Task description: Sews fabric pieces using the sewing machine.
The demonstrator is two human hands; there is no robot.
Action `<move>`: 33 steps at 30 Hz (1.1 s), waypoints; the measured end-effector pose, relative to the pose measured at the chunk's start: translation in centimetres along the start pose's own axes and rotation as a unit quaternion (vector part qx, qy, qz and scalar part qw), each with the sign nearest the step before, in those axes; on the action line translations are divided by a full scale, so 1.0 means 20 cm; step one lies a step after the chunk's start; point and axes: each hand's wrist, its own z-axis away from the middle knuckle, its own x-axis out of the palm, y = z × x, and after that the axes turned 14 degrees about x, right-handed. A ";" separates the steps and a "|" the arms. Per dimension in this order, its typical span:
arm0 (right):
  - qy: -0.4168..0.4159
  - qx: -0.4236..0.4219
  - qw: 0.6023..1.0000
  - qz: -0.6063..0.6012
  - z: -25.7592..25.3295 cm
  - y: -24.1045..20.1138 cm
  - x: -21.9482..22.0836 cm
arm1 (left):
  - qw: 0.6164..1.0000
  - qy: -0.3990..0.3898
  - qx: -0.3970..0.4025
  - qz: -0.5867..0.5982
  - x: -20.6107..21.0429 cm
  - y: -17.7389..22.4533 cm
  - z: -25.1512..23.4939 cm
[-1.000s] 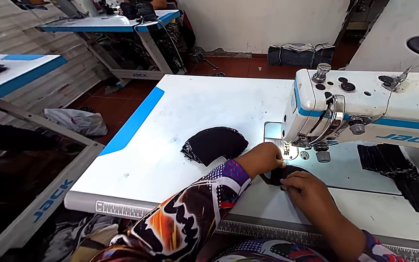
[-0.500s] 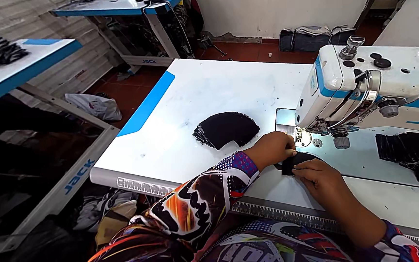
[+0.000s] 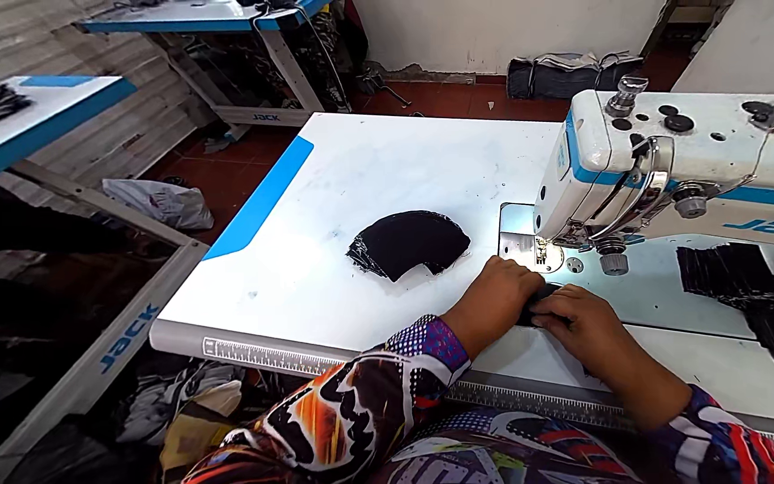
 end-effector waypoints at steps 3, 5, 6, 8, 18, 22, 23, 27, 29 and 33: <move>-0.001 0.044 0.999 0.011 0.02 0.00 0.01 | 0.999 0.000 0.034 -0.023 0.01 0.02 0.07; 0.006 0.056 0.998 0.031 0.03 0.01 0.02 | 0.999 -0.020 0.022 0.021 0.00 0.03 0.12; 0.009 0.059 0.997 0.040 0.03 0.01 0.02 | 0.998 -0.029 0.017 0.045 -0.02 0.02 0.13; 0.013 0.061 0.997 0.049 0.03 0.01 0.02 | 0.996 -0.041 0.012 0.074 -0.03 0.01 0.15; 0.014 0.072 0.995 0.070 -0.02 0.02 0.00 | 0.994 0.004 -0.014 0.110 -0.01 -0.03 0.10; -0.011 0.101 0.993 0.066 -0.09 0.06 -0.02 | 0.992 -0.002 -0.036 0.117 0.00 -0.10 0.02; -0.006 0.100 0.992 0.071 -0.10 0.07 -0.02 | 0.992 -0.006 -0.043 0.115 0.00 -0.11 0.00; -0.041 0.140 0.987 0.074 -0.15 0.06 -0.06 | 0.992 -0.015 -0.061 0.106 0.00 -0.14 -0.05; -0.062 0.155 0.983 0.073 -0.16 0.06 -0.07 | 0.992 -0.014 -0.065 0.109 0.01 -0.15 -0.06; -0.069 0.170 0.979 0.084 -0.17 0.05 -0.08 | 0.993 -0.004 -0.068 0.100 0.02 -0.14 -0.07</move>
